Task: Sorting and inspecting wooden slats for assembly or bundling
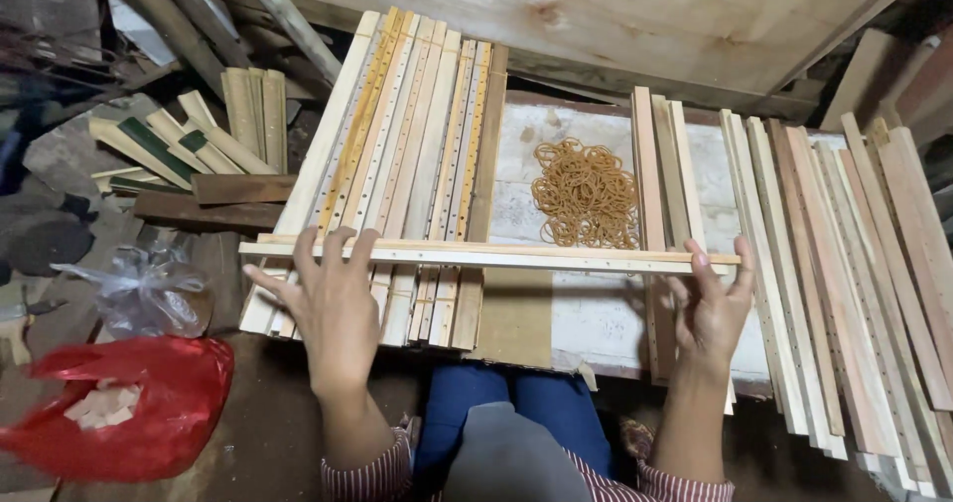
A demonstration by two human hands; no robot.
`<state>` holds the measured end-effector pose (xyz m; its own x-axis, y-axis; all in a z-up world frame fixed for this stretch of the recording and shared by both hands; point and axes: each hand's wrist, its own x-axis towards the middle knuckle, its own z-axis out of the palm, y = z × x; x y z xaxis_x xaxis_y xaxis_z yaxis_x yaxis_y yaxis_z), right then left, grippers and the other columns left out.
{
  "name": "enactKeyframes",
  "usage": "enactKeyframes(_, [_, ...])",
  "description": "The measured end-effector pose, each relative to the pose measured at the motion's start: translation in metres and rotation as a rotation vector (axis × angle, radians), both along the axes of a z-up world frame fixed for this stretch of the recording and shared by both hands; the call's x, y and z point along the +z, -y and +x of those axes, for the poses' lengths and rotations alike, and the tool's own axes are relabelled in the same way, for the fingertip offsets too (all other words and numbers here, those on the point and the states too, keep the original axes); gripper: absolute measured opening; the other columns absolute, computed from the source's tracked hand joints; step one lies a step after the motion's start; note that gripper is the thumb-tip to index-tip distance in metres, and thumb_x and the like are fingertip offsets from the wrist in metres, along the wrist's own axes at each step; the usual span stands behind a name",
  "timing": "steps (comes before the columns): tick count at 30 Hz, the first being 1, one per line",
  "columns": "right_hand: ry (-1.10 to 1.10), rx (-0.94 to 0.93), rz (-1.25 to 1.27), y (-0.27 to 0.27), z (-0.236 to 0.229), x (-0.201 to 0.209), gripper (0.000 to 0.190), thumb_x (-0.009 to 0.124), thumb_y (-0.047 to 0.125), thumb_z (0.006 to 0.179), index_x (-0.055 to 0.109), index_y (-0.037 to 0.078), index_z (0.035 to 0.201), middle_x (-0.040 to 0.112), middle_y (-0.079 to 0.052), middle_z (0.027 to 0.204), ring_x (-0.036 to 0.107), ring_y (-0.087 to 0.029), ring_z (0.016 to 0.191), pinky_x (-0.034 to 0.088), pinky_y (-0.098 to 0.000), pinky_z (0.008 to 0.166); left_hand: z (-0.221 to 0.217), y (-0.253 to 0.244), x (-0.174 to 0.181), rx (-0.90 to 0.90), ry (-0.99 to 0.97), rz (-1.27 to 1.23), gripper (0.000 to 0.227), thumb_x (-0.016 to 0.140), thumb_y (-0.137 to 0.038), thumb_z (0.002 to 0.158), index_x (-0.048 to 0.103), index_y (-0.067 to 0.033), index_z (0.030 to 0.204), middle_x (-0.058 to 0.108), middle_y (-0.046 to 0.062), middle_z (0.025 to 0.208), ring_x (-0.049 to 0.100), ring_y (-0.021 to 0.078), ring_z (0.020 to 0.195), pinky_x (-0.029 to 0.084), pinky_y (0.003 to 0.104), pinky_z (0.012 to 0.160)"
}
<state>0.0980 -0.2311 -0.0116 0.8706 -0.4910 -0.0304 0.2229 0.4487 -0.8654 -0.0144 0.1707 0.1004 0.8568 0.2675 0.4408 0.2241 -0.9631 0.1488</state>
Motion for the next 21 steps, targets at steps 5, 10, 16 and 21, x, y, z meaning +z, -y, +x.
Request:
enactKeyframes(5, [-0.004, 0.059, 0.094, -0.061, 0.011, -0.019, 0.067, 0.076, 0.007, 0.094, 0.042, 0.022, 0.15, 0.066, -0.028, 0.124, 0.076, -0.04, 0.094, 0.07, -0.0418, 0.071, 0.004, -0.058, -0.044, 0.114, 0.055, 0.076, 0.052, 0.062, 0.01, 0.087, 0.068, -0.0214, 0.129, 0.068, 0.004, 0.131, 0.039, 0.035, 0.152, -0.002, 0.08, 0.112])
enactKeyframes(10, [-0.049, 0.046, 0.108, -0.101, 0.006, -0.025, 0.065, 0.074, 0.006, 0.093, 0.043, 0.018, 0.148, 0.067, -0.025, 0.118, 0.076, -0.034, 0.091, 0.068, -0.038, 0.071, 0.016, -0.062, -0.061, 0.181, 0.106, 0.056, 0.055, 0.062, 0.015, 0.087, 0.068, -0.0152, 0.133, 0.066, 0.01, 0.136, 0.038, 0.0379, 0.152, 0.0, 0.082, 0.108])
enactKeyframes(16, [-0.111, 0.025, 0.061, -0.109, -0.006, -0.015, 0.065, 0.077, 0.01, 0.09, 0.044, 0.016, 0.145, 0.07, -0.026, 0.114, 0.076, -0.033, 0.088, 0.067, -0.0389, 0.071, 0.058, 0.084, 0.006, -0.363, 0.135, -0.263, 0.034, 0.057, 0.002, 0.092, 0.07, -0.008, 0.122, 0.068, 0.014, 0.121, 0.056, 0.0343, 0.129, 0.023, 0.076, 0.112])
enactKeyframes(21, [-0.146, 0.011, -0.067, -0.101, -0.015, -0.01, 0.048, 0.077, 0.014, 0.092, 0.055, 0.012, 0.134, 0.075, -0.019, 0.11, 0.075, -0.015, 0.074, 0.067, -0.0268, 0.067, 0.093, 0.17, -0.068, -0.838, -0.004, -0.156, 0.06, 0.079, -0.03, 0.082, 0.06, -0.0087, 0.134, 0.062, 0.012, 0.127, 0.055, 0.0322, 0.129, 0.029, 0.067, 0.115])
